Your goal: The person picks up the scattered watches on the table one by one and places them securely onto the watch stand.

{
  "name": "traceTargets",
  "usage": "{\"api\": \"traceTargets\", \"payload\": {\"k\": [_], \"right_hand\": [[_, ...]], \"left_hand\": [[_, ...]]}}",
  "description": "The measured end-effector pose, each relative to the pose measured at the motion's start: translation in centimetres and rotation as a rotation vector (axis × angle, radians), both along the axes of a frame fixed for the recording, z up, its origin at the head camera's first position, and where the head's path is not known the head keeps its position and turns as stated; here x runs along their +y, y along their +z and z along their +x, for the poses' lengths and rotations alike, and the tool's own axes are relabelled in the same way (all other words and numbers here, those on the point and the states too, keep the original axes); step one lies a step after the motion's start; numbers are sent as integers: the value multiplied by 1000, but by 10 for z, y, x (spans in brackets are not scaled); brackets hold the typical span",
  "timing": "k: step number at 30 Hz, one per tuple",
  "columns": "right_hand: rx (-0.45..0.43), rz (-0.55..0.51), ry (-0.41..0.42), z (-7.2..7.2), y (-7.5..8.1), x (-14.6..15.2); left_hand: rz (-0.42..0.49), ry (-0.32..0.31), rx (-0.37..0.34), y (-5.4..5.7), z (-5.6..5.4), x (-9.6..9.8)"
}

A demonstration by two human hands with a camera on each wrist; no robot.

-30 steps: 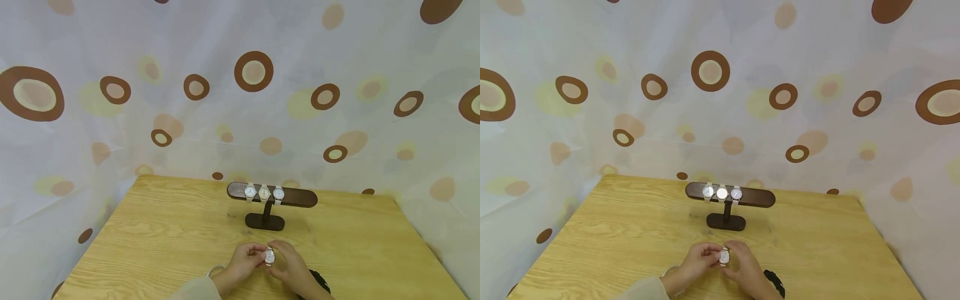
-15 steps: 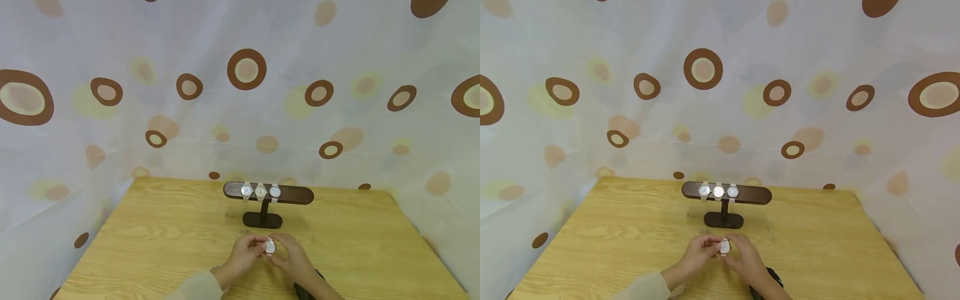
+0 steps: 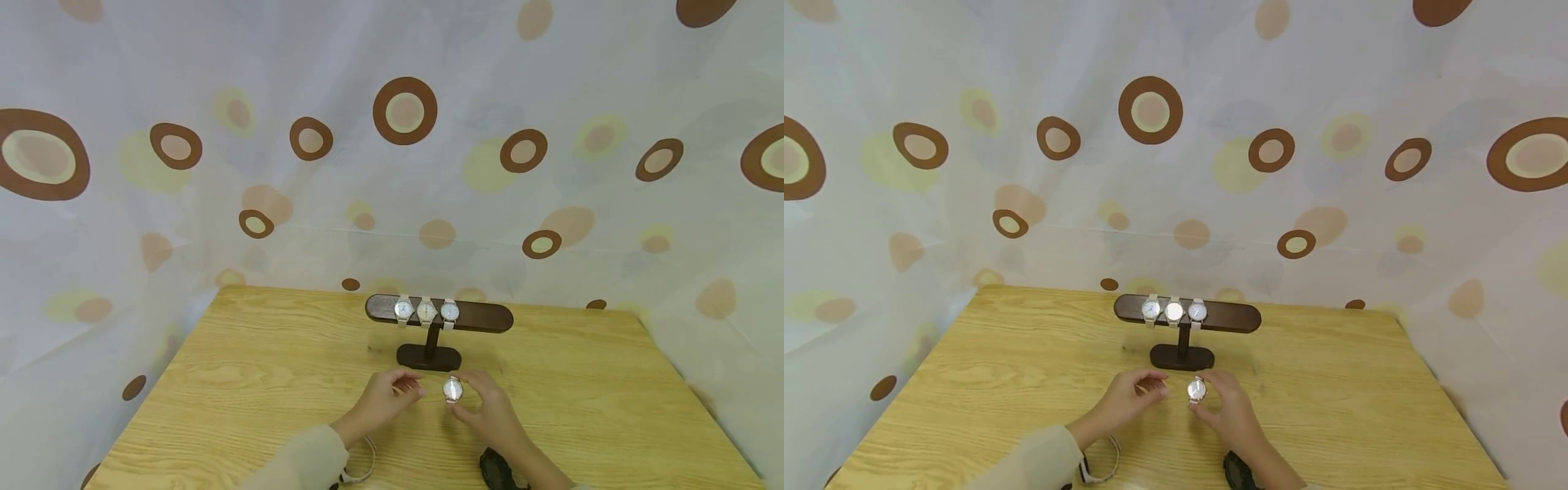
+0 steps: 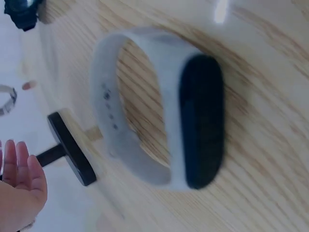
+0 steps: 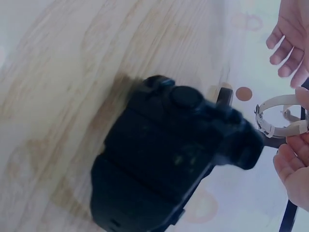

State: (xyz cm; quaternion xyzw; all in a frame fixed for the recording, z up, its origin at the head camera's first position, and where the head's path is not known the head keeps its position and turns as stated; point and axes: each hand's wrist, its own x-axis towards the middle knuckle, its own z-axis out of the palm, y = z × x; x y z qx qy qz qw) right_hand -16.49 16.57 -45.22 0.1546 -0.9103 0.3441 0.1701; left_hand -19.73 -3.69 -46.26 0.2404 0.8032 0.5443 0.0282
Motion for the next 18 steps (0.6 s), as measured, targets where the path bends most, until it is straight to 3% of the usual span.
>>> {"api": "traceTargets", "payload": {"k": [8,13,18], "right_hand": [[-74,-42,-32,-1,-3,5],[-53,-40,-42,-1,-5,10],[-45,-19,-60,0,-6,16]], "left_hand": [[-143,72,102,-7,-11,-20],[-256,171,213,-7,-17,-29],[-296,253,300,-3,-26,-39]]}}
